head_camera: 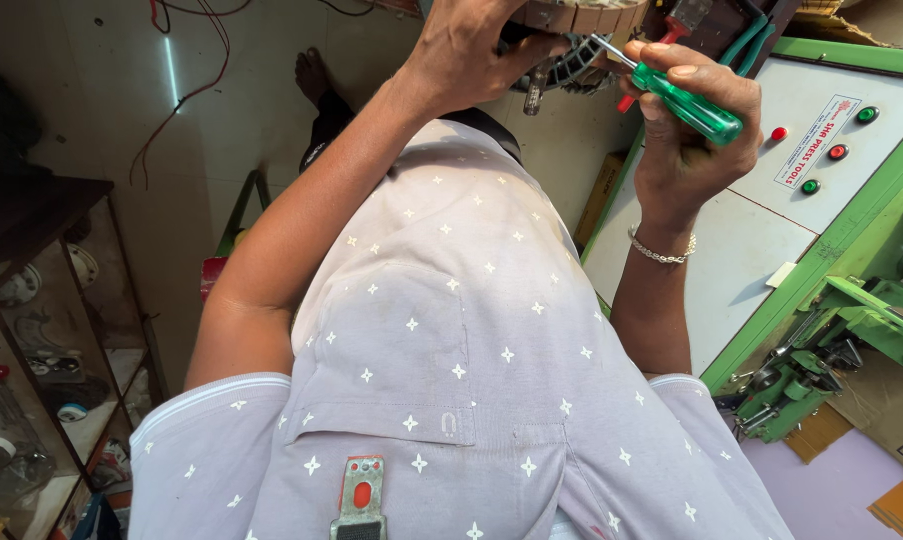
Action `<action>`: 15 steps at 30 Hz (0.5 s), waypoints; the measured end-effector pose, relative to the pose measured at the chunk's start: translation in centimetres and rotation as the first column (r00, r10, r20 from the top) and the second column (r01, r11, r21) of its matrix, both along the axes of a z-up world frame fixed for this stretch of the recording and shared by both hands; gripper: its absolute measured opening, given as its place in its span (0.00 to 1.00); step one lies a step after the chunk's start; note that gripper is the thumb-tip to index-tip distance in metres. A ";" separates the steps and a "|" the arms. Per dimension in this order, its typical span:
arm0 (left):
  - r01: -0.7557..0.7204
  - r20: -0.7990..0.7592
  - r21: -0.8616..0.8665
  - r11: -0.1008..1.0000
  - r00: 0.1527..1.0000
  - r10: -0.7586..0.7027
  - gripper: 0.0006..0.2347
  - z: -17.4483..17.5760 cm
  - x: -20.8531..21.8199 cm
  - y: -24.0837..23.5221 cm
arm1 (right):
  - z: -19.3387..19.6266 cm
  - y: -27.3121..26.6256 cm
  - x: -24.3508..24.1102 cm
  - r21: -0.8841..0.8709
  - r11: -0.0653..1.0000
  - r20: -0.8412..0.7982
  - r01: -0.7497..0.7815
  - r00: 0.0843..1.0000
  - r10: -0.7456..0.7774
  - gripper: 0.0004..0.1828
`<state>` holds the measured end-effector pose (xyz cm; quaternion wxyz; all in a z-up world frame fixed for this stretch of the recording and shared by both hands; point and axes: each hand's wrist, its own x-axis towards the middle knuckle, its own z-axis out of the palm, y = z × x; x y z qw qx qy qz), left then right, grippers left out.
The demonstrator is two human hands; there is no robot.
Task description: The person works on a motor stator assembly, using a screwdriver to adjust or secure components within the copper windings. They repeatedly reposition the stator and manipulate internal parts with their hands and the tool.
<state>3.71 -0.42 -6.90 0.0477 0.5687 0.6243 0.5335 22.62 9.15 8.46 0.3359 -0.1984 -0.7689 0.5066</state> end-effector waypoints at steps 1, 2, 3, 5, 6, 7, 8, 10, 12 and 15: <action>-0.015 -0.021 0.017 1.000 1.000 0.016 0.16 0.1 -0.1 0.1 | -0.1 0.0 0.1 -0.024 1.000 -0.005 0.015 1.000 -0.015 0.14; -0.031 -0.040 0.031 0.999 0.999 0.032 0.17 0.2 -0.1 0.2 | -0.3 -0.1 0.3 -0.050 0.998 -0.007 0.029 1.000 -0.029 0.14; -0.007 -0.005 0.055 0.998 1.000 0.007 0.16 0.2 -0.1 0.1 | -0.5 -0.1 0.3 -0.054 0.998 -0.018 0.036 0.999 -0.038 0.14; 0.037 0.068 0.101 0.994 0.997 -0.044 0.15 0.4 -0.1 0.0 | -0.9 -0.1 0.3 -0.066 0.996 -0.036 0.051 0.998 -0.054 0.15; 0.051 0.091 0.094 0.994 0.994 -0.060 0.15 0.5 -0.2 -0.2 | -1.1 -0.1 0.2 -0.058 0.997 -0.051 0.052 0.997 -0.055 0.15; 0.065 0.114 0.088 0.994 0.991 -0.075 0.15 0.5 -0.3 -0.5 | -1.2 -0.1 0.0 -0.050 0.997 -0.066 0.053 0.996 -0.056 0.15; 0.080 0.136 0.081 0.993 0.987 -0.090 0.14 0.6 -0.4 -0.8 | -1.3 -0.1 -0.2 -0.042 0.998 -0.083 0.055 0.995 -0.058 0.15; 0.097 0.195 0.035 0.995 0.976 -0.102 0.11 0.9 -0.6 -1.2 | -1.0 -0.4 -0.6 -0.051 0.997 -0.074 0.053 0.996 -0.057 0.15; 0.083 0.179 0.033 0.996 0.980 -0.088 0.11 1.4 -0.7 -1.2 | -0.3 -0.6 -1.0 -0.042 0.997 -0.049 0.065 0.997 -0.067 0.15; 0.054 0.122 0.069 0.996 0.991 -0.062 0.14 2.1 -0.9 -0.9 | 0.9 -0.9 -1.8 -0.006 0.997 0.019 0.080 0.997 -0.080 0.13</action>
